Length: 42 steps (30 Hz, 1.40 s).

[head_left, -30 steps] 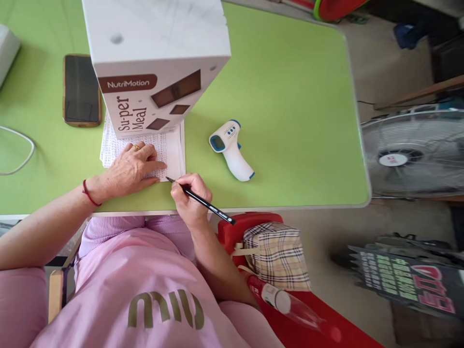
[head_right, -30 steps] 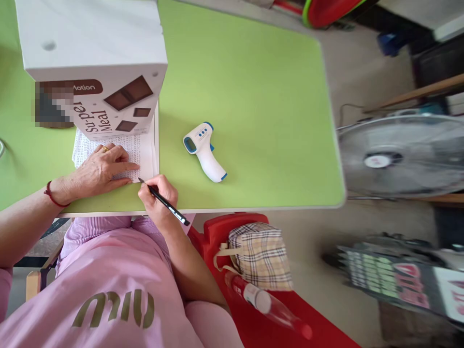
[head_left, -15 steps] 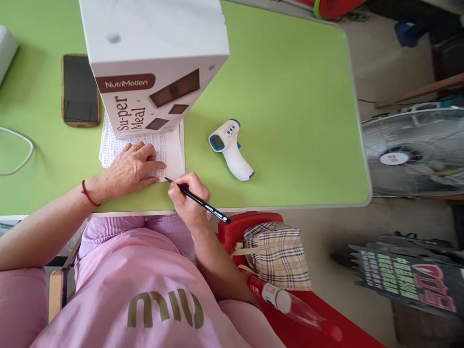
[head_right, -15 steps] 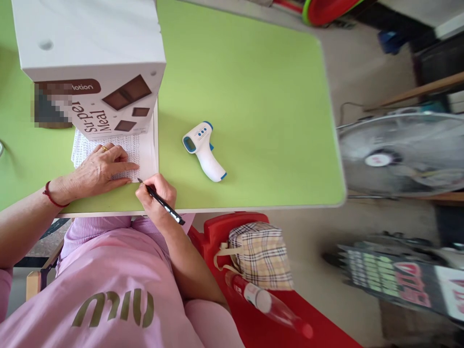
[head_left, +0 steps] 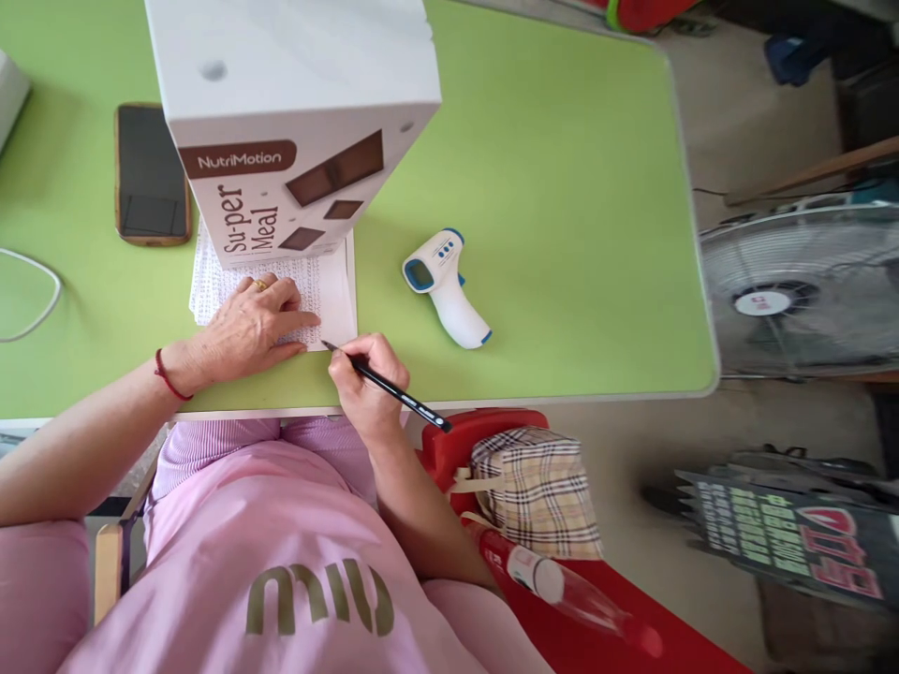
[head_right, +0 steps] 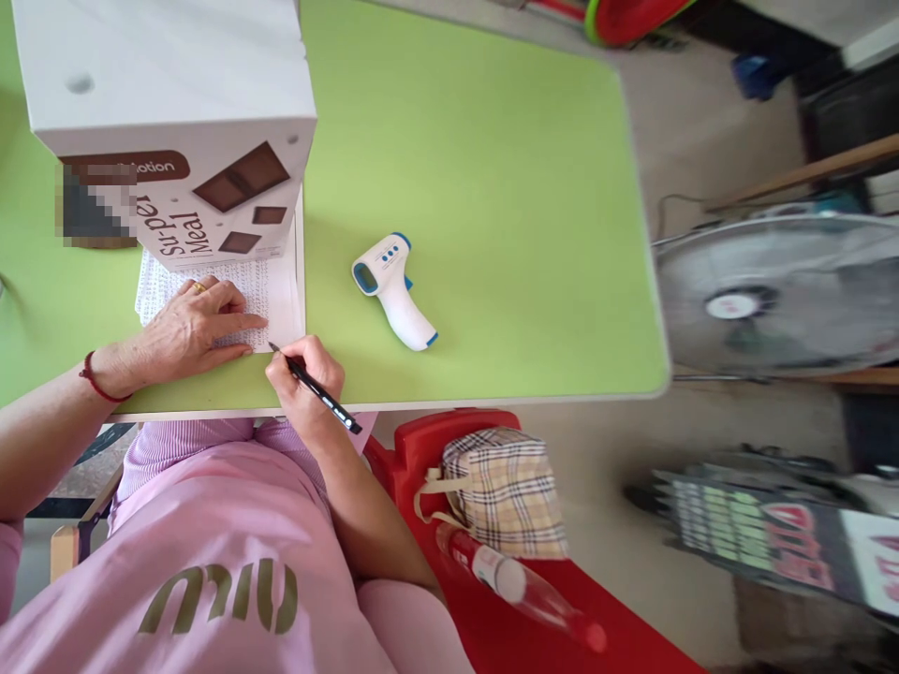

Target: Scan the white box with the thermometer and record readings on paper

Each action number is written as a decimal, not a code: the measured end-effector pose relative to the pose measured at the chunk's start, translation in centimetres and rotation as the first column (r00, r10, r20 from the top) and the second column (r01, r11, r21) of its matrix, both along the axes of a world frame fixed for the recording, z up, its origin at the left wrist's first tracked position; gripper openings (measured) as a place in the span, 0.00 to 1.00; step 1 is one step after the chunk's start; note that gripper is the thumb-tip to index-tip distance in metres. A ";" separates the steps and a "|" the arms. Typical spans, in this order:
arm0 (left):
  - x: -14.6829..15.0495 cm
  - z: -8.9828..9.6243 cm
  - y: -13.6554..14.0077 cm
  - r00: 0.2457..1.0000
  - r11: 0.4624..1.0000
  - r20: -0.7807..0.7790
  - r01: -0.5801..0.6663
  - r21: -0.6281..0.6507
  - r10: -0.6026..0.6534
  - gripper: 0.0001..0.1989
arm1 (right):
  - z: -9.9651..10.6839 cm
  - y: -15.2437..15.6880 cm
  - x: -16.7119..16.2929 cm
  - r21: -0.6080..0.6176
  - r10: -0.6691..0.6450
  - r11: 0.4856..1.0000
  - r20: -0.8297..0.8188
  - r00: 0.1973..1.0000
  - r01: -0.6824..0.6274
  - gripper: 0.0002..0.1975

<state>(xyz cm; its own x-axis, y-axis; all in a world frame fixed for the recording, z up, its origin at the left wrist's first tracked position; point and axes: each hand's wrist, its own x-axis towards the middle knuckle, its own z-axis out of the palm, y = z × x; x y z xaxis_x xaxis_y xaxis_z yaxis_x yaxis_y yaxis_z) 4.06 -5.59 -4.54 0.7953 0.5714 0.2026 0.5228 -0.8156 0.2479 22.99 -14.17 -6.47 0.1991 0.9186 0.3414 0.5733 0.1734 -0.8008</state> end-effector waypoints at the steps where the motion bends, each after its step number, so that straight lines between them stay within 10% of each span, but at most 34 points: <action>1: 0.0 0.0 0.0 1.000 1.000 -0.001 0.000 0.002 0.000 0.14 | 0.0 0.0 0.0 0.009 0.003 1.000 -0.002 1.000 -0.003 0.06; 42: -0.1 0.1 0.0 1.000 1.000 -0.001 0.004 0.003 -0.004 0.14 | 0.0 0.2 0.0 0.004 0.019 1.000 -0.030 0.999 -0.019 0.07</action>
<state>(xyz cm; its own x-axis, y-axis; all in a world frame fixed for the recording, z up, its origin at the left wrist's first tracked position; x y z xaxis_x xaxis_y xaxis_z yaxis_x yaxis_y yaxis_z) 4.00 -5.55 -4.40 0.7980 0.5673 0.2034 0.5195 -0.8186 0.2449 23.04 -13.95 -6.43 0.1917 0.9210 0.3393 0.5455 0.1874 -0.8169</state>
